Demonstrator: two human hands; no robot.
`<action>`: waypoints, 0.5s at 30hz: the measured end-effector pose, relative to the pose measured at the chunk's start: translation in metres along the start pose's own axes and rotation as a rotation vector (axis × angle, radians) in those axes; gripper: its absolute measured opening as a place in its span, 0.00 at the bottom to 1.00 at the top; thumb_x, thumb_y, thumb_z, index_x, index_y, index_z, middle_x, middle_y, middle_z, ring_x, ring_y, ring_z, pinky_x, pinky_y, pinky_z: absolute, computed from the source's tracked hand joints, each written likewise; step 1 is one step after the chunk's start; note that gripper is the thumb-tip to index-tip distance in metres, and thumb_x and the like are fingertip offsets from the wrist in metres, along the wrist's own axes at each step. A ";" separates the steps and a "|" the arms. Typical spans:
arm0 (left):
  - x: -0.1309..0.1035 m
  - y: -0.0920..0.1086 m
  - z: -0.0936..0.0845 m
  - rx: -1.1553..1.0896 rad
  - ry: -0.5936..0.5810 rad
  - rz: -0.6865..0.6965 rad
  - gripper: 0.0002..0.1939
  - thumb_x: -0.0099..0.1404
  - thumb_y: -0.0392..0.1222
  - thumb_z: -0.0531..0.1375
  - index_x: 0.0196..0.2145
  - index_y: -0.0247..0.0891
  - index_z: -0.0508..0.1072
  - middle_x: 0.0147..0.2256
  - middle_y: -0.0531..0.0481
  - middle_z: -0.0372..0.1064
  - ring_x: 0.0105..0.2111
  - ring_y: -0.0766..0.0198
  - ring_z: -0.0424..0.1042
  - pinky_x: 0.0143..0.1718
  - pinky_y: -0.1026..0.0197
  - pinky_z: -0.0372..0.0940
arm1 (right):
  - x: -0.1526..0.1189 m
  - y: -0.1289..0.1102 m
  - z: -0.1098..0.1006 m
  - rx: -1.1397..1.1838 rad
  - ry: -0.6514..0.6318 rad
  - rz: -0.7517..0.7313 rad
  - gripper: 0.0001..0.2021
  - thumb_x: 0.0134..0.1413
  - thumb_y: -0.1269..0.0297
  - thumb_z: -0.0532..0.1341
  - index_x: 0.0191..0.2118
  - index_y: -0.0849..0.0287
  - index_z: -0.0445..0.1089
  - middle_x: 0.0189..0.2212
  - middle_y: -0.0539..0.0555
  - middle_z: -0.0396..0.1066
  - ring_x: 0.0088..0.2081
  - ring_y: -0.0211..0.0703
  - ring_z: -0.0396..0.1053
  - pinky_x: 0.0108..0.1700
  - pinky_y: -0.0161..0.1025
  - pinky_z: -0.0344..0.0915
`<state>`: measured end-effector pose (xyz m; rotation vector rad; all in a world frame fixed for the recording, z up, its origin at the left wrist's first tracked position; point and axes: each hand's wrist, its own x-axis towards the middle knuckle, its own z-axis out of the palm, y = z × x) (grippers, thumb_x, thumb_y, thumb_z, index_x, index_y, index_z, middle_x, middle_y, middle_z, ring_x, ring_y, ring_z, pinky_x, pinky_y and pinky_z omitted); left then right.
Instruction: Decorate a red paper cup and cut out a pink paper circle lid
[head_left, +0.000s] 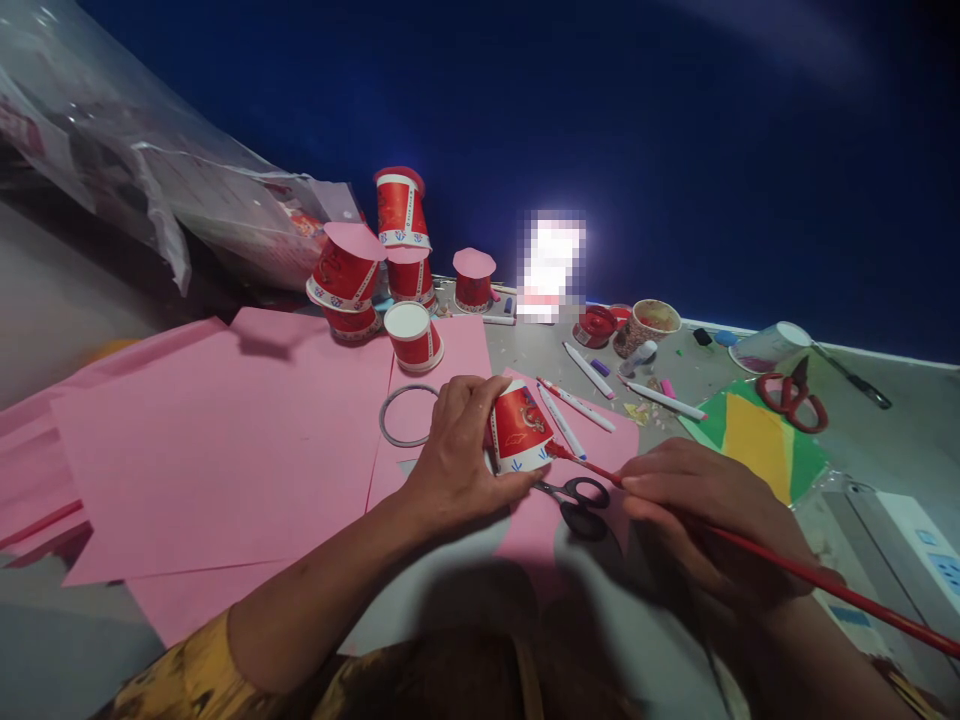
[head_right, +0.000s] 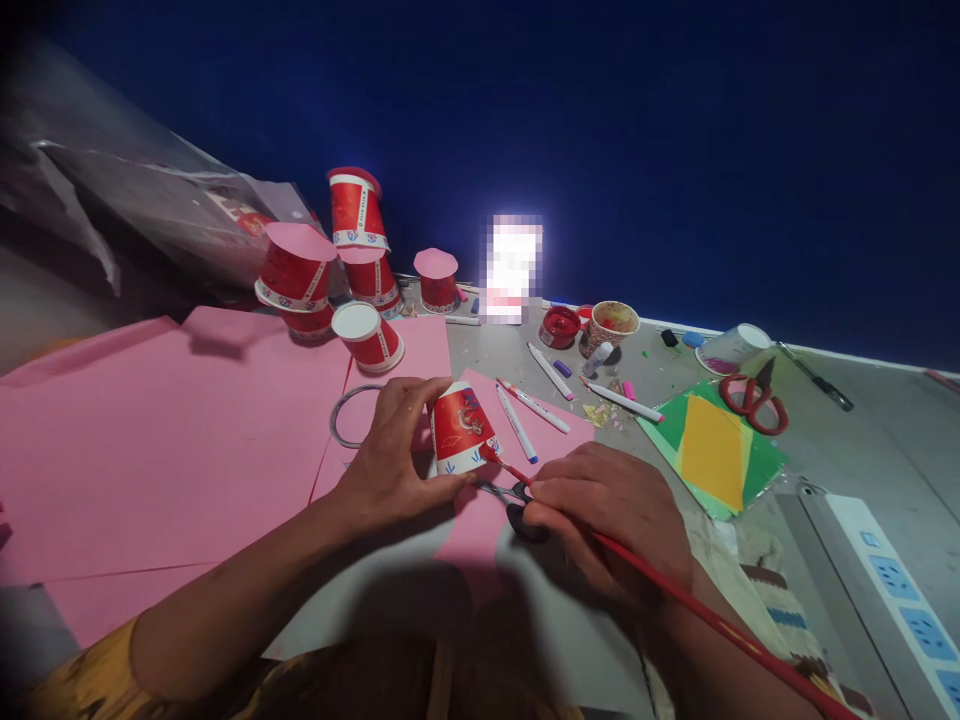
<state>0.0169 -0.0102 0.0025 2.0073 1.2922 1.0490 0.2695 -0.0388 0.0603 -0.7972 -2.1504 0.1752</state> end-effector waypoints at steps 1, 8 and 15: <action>0.000 0.000 0.000 0.003 0.001 0.003 0.48 0.55 0.47 0.77 0.67 0.49 0.60 0.57 0.40 0.61 0.60 0.43 0.64 0.57 0.34 0.73 | 0.001 0.000 -0.001 0.000 -0.004 -0.003 0.05 0.67 0.70 0.64 0.40 0.53 0.77 0.28 0.53 0.82 0.27 0.43 0.80 0.30 0.37 0.75; 0.001 -0.003 0.000 0.042 -0.019 0.026 0.49 0.55 0.51 0.77 0.69 0.49 0.60 0.56 0.40 0.61 0.60 0.42 0.65 0.61 0.33 0.69 | 0.000 0.001 -0.005 0.063 -0.003 0.002 0.07 0.63 0.72 0.67 0.43 0.51 0.78 0.29 0.53 0.83 0.28 0.45 0.81 0.31 0.38 0.77; 0.001 -0.006 0.002 0.081 -0.031 0.055 0.49 0.55 0.50 0.77 0.68 0.46 0.61 0.56 0.40 0.60 0.59 0.43 0.65 0.62 0.37 0.67 | -0.010 0.004 0.002 0.087 -0.025 0.028 0.03 0.66 0.66 0.66 0.41 0.52 0.79 0.30 0.55 0.82 0.30 0.44 0.80 0.34 0.38 0.77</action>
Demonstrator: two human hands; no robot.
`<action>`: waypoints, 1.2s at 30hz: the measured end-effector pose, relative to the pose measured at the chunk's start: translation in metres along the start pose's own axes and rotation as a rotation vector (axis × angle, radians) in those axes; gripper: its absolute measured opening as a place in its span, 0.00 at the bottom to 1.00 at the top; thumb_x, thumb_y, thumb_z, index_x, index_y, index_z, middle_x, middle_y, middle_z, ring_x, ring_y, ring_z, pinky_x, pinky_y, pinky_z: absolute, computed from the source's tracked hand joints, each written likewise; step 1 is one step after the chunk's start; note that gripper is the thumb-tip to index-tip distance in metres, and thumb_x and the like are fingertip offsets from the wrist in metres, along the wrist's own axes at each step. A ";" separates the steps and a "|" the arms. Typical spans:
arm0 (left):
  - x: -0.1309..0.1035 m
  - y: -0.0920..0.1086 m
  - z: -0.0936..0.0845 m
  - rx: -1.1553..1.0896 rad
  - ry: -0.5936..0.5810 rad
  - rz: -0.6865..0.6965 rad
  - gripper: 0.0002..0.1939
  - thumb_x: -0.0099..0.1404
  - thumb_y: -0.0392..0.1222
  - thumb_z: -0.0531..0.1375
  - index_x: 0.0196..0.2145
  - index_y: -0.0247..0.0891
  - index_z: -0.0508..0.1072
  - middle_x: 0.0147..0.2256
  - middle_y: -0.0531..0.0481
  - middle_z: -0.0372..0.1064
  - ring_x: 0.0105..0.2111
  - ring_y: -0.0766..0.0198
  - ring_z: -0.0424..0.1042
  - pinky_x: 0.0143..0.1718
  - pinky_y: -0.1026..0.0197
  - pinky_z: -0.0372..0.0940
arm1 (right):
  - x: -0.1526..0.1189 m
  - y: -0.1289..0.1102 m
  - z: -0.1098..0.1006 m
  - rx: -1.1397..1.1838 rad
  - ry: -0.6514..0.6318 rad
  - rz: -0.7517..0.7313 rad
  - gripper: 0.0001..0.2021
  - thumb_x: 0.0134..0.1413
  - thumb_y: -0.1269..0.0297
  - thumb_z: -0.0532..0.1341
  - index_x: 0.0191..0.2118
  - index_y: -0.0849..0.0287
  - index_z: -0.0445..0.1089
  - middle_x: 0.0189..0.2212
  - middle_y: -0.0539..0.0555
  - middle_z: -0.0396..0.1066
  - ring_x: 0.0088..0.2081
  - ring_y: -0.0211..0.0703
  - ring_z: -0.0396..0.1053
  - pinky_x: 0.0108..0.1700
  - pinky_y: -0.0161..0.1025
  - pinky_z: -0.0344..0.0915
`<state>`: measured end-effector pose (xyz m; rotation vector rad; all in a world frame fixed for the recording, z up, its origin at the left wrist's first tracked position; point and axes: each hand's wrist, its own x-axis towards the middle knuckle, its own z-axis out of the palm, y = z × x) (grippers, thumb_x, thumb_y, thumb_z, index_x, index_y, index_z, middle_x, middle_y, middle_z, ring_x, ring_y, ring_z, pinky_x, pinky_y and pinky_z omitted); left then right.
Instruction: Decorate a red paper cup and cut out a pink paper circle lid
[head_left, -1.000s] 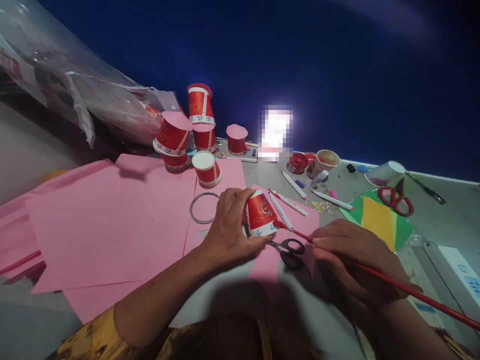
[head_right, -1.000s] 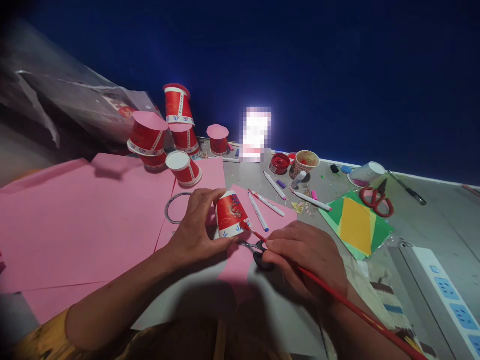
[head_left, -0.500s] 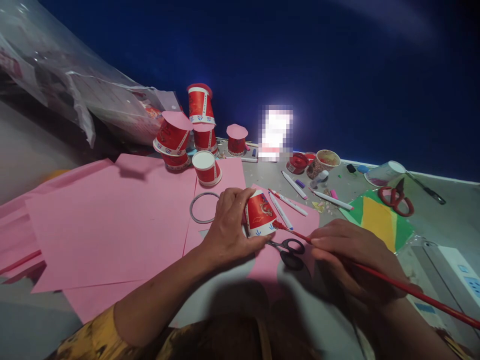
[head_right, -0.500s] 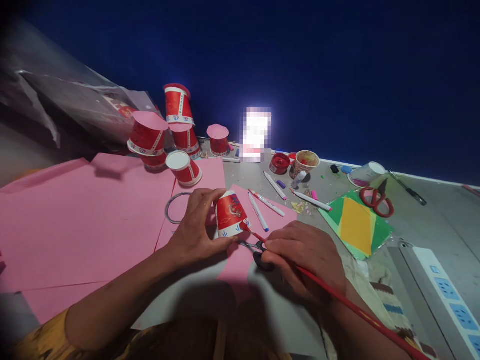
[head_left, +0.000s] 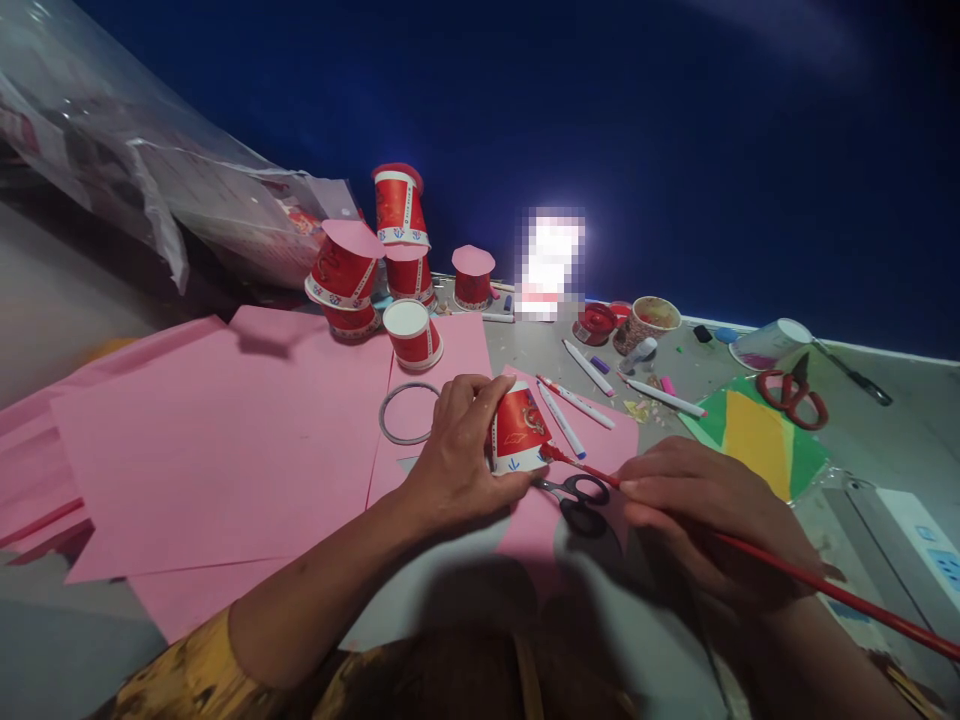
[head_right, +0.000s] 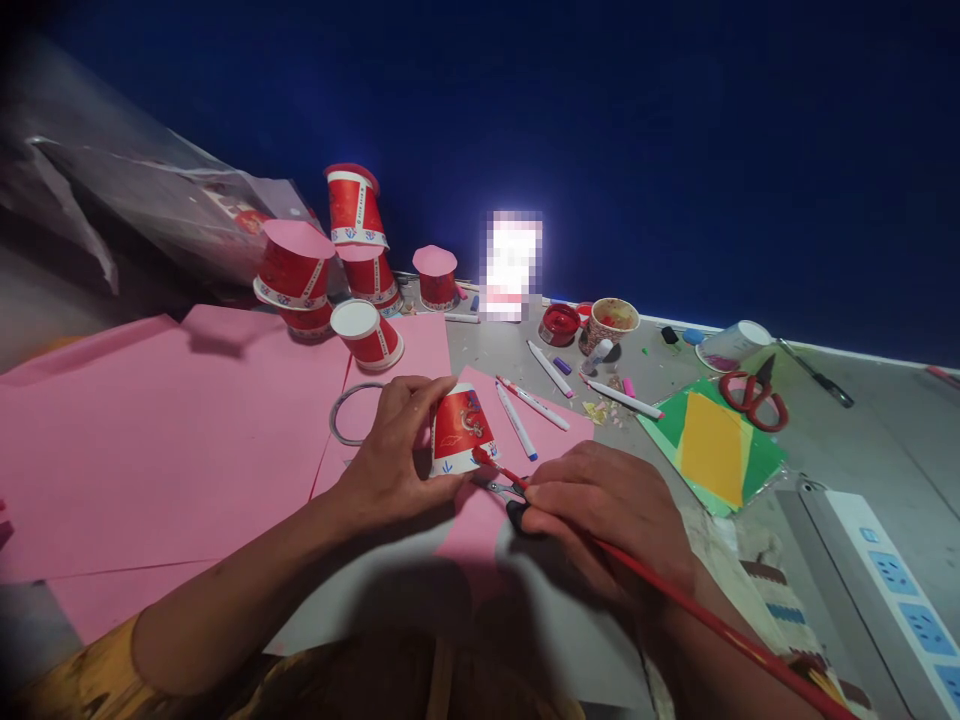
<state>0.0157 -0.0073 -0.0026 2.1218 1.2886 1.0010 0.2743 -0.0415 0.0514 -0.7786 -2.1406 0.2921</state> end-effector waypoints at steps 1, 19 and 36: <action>0.000 0.000 0.000 0.001 -0.004 0.001 0.49 0.55 0.50 0.77 0.68 0.46 0.61 0.56 0.40 0.60 0.58 0.43 0.65 0.62 0.37 0.67 | 0.000 0.000 0.000 0.003 0.000 -0.004 0.04 0.66 0.66 0.66 0.41 0.52 0.79 0.30 0.55 0.82 0.30 0.44 0.80 0.34 0.38 0.77; -0.001 0.001 -0.002 -0.025 -0.043 -0.017 0.49 0.55 0.47 0.77 0.68 0.48 0.60 0.58 0.40 0.60 0.60 0.43 0.64 0.63 0.36 0.67 | 0.007 -0.002 -0.011 0.056 -0.020 0.006 0.09 0.61 0.75 0.67 0.43 0.53 0.78 0.32 0.53 0.83 0.31 0.46 0.81 0.33 0.40 0.77; 0.004 0.006 -0.008 -0.143 -0.073 -0.009 0.40 0.56 0.43 0.71 0.63 0.43 0.62 0.60 0.39 0.65 0.62 0.43 0.65 0.66 0.37 0.63 | -0.007 0.005 0.003 0.263 0.246 0.340 0.04 0.66 0.70 0.68 0.41 0.53 0.80 0.33 0.51 0.81 0.36 0.43 0.79 0.41 0.38 0.77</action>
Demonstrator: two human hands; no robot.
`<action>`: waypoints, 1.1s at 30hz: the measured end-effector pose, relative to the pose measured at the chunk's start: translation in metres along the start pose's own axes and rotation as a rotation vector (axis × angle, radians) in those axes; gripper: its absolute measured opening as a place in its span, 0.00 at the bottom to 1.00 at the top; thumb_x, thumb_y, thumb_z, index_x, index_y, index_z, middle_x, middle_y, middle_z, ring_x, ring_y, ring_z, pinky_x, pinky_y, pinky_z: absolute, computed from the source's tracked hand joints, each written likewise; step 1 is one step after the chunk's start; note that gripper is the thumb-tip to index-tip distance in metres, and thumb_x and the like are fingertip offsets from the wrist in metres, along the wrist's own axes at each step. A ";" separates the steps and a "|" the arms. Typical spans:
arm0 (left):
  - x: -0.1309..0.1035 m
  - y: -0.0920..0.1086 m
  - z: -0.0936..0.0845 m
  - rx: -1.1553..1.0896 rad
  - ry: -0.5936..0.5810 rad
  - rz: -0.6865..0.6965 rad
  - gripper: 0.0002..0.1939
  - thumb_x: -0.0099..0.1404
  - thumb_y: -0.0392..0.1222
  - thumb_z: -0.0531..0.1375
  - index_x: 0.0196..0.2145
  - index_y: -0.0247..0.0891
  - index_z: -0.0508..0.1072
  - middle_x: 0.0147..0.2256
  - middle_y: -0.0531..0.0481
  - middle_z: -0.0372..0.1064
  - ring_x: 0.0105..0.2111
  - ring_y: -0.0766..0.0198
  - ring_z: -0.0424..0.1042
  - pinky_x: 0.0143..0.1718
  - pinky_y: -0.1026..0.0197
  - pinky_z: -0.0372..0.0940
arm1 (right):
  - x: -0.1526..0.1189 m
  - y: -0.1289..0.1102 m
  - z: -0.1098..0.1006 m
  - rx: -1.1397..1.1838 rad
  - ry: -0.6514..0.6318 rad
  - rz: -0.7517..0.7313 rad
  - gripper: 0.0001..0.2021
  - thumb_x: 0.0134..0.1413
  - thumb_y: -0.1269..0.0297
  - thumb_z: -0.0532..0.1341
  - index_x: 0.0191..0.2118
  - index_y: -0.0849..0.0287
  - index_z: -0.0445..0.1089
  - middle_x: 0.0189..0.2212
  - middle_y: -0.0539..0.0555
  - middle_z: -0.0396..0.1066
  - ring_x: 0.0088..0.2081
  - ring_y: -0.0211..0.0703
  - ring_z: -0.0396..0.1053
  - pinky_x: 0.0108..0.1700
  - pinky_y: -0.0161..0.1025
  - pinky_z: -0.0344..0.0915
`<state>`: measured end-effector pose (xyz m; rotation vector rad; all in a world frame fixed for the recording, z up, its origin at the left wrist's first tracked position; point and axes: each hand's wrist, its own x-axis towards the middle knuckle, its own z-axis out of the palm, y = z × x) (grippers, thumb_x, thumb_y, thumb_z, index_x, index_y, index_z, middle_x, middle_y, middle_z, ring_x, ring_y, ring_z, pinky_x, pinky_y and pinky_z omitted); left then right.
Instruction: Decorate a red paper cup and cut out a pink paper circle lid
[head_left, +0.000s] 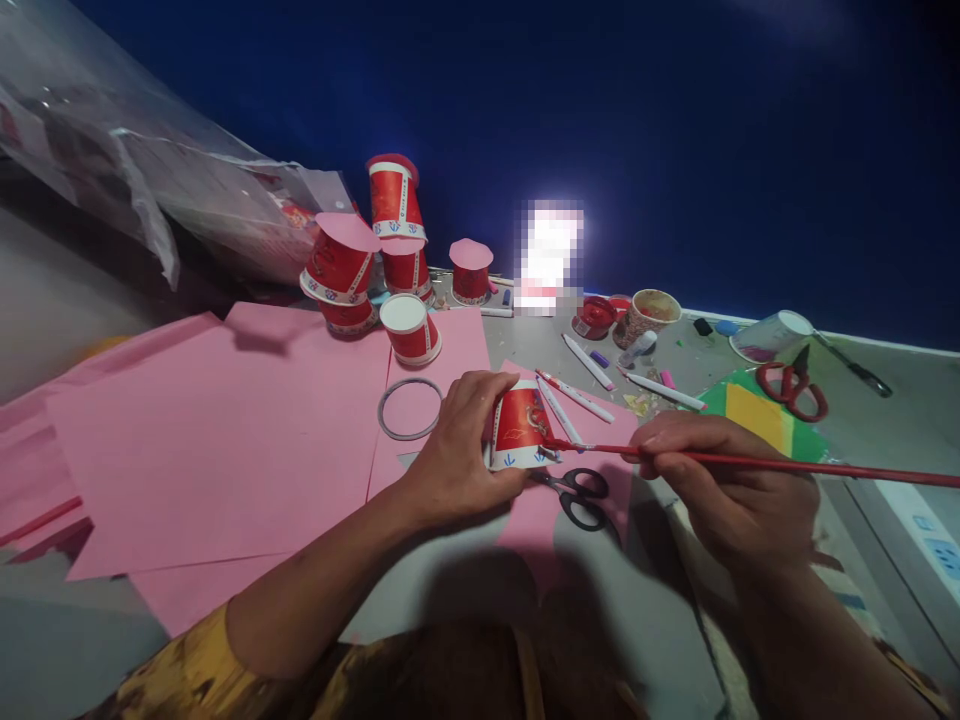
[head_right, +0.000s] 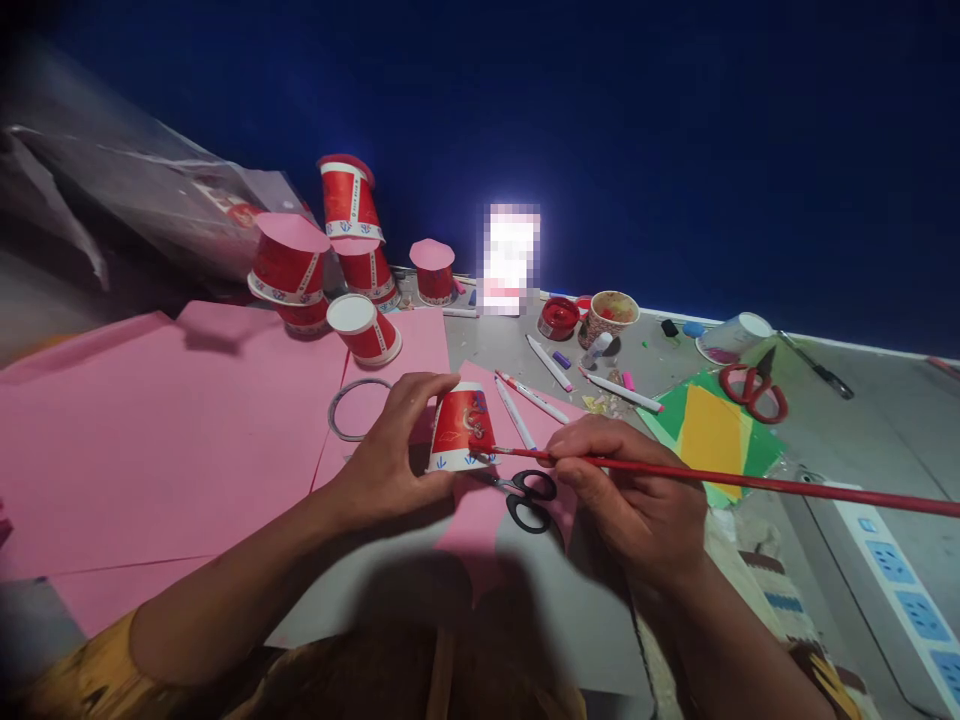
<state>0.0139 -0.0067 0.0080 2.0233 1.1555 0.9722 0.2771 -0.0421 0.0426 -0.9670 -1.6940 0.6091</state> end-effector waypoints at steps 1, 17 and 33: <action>0.000 0.000 0.000 0.001 -0.009 0.005 0.40 0.55 0.42 0.71 0.63 0.42 0.62 0.59 0.39 0.65 0.62 0.43 0.65 0.65 0.37 0.63 | 0.001 0.000 0.000 0.009 -0.013 -0.002 0.05 0.66 0.70 0.68 0.42 0.53 0.80 0.33 0.50 0.81 0.36 0.42 0.79 0.41 0.37 0.77; 0.000 -0.001 0.001 -0.019 -0.068 -0.008 0.41 0.54 0.41 0.69 0.63 0.45 0.62 0.58 0.41 0.63 0.60 0.44 0.64 0.64 0.36 0.63 | 0.005 -0.004 0.003 0.044 -0.142 -0.027 0.10 0.65 0.76 0.65 0.42 0.52 0.78 0.32 0.49 0.80 0.34 0.42 0.80 0.38 0.35 0.78; 0.001 0.001 -0.001 -0.022 -0.056 0.013 0.39 0.56 0.43 0.69 0.64 0.43 0.62 0.58 0.40 0.65 0.60 0.44 0.65 0.64 0.36 0.64 | 0.003 0.001 -0.008 0.020 -0.093 -0.021 0.07 0.65 0.74 0.67 0.41 0.53 0.79 0.33 0.50 0.80 0.36 0.42 0.79 0.42 0.37 0.77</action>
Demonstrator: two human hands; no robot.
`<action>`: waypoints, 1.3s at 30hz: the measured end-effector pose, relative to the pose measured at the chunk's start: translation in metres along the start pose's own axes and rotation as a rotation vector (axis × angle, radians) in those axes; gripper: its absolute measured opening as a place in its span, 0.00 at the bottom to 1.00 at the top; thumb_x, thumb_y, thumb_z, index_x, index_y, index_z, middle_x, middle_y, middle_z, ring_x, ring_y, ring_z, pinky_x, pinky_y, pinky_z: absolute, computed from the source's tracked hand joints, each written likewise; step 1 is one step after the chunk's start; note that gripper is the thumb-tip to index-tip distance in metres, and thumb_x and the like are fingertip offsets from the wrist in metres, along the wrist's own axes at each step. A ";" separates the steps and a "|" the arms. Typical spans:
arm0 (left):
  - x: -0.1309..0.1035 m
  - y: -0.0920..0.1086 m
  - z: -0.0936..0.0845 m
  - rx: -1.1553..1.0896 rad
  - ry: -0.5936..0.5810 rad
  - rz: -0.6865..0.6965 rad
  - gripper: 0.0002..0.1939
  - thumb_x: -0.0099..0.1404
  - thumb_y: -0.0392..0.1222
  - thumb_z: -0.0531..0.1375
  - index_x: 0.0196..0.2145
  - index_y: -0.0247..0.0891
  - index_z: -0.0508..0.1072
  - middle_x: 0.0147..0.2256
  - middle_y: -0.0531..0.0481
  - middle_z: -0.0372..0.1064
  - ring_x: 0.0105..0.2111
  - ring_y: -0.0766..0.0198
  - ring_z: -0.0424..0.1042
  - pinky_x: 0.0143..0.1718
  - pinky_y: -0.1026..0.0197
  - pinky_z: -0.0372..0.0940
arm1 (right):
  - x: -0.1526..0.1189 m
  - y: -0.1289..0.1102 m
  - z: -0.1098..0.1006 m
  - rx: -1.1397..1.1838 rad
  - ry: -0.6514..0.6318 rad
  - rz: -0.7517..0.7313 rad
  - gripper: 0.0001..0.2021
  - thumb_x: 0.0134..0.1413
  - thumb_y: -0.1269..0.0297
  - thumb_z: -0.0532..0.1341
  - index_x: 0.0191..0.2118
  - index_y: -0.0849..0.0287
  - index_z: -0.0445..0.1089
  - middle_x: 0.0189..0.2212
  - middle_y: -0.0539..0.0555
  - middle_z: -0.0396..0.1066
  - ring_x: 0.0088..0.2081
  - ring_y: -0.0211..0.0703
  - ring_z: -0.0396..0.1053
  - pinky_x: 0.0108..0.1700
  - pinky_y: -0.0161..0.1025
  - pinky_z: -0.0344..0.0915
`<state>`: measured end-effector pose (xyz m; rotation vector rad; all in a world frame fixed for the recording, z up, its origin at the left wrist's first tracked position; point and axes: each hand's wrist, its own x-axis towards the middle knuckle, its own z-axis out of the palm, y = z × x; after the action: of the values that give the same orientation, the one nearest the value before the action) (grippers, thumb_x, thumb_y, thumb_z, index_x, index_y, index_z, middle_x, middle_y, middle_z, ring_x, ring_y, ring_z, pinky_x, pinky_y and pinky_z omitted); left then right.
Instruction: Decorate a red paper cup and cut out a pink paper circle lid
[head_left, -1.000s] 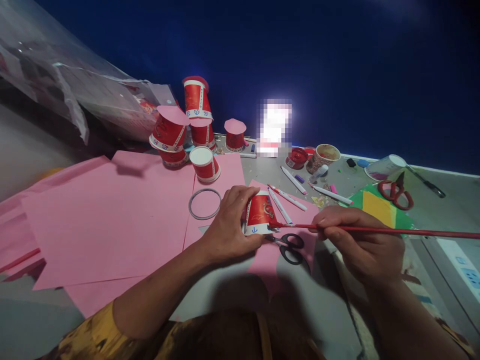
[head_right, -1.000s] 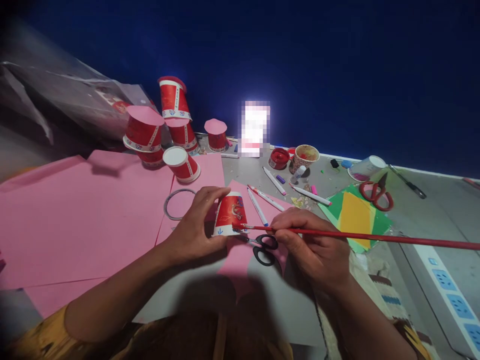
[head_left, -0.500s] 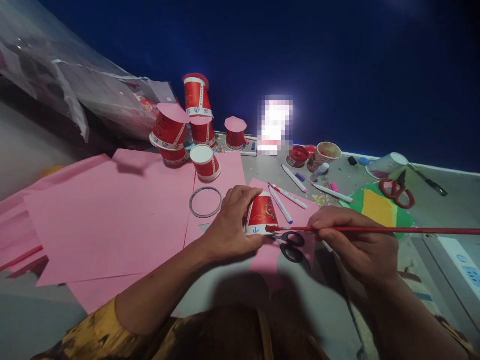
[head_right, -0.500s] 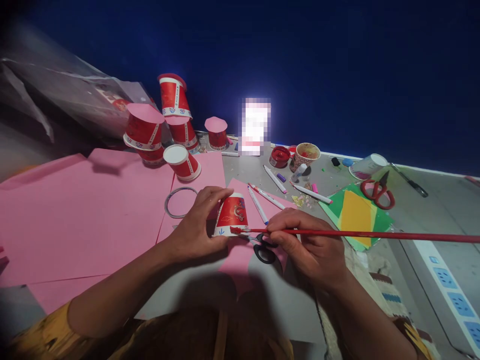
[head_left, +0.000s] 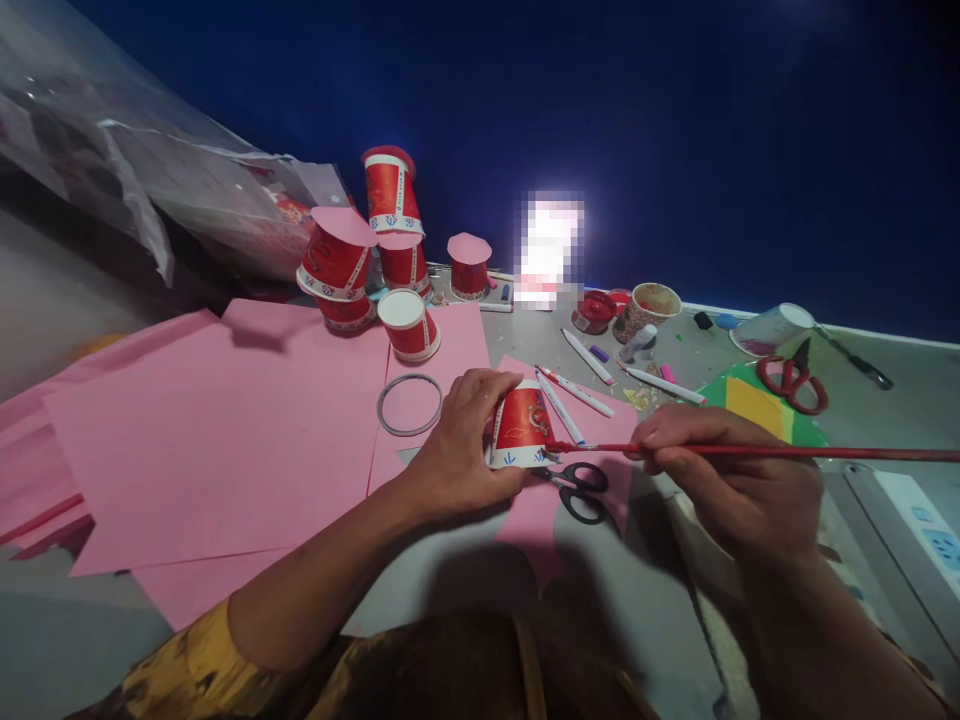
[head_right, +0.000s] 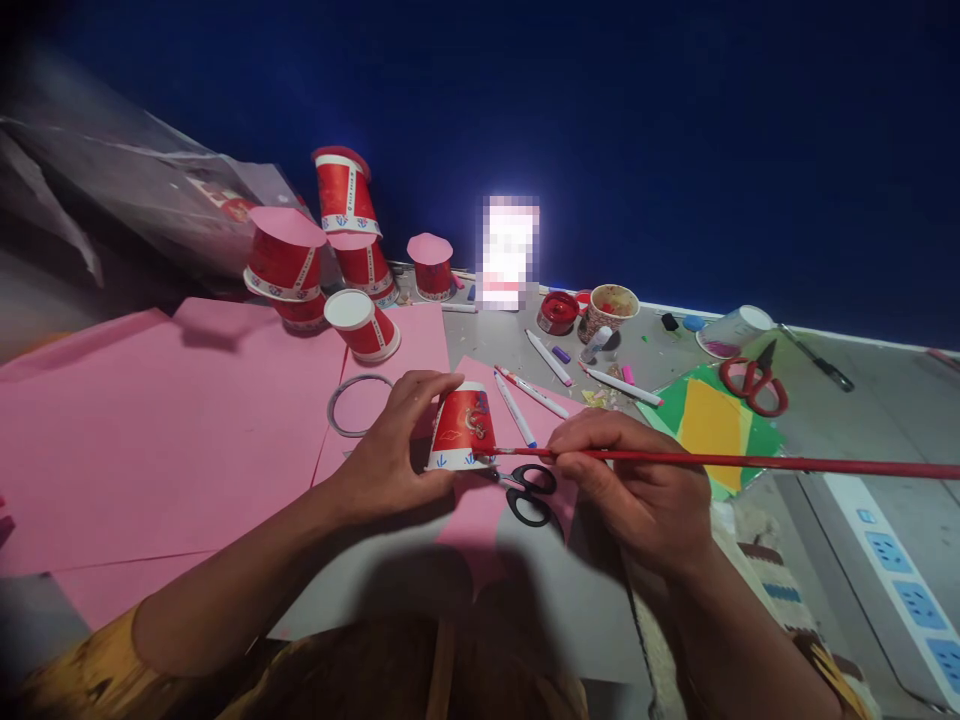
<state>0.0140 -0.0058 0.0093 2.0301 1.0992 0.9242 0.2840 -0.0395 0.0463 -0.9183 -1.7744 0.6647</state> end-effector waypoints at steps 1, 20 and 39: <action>0.000 0.000 0.000 -0.007 0.004 -0.001 0.40 0.56 0.43 0.70 0.64 0.43 0.62 0.58 0.40 0.65 0.60 0.44 0.65 0.64 0.36 0.64 | 0.000 0.001 0.000 0.000 0.019 0.004 0.07 0.65 0.74 0.67 0.41 0.53 0.79 0.33 0.50 0.80 0.36 0.42 0.78 0.42 0.38 0.76; 0.000 0.003 -0.003 -0.144 -0.017 -0.080 0.40 0.54 0.39 0.71 0.63 0.47 0.63 0.62 0.42 0.64 0.63 0.45 0.67 0.67 0.36 0.65 | 0.003 -0.002 0.002 0.051 -0.019 0.012 0.07 0.66 0.72 0.67 0.42 0.51 0.81 0.31 0.52 0.81 0.33 0.46 0.80 0.37 0.41 0.78; -0.001 0.004 -0.002 -0.156 -0.019 -0.076 0.41 0.55 0.38 0.72 0.64 0.47 0.63 0.62 0.42 0.64 0.63 0.47 0.68 0.67 0.39 0.66 | -0.002 0.001 0.000 0.030 0.110 0.095 0.03 0.65 0.64 0.70 0.38 0.52 0.81 0.31 0.52 0.80 0.33 0.46 0.77 0.37 0.43 0.74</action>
<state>0.0138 -0.0084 0.0135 1.8551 1.0532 0.9205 0.2847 -0.0402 0.0448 -1.0047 -1.6277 0.6868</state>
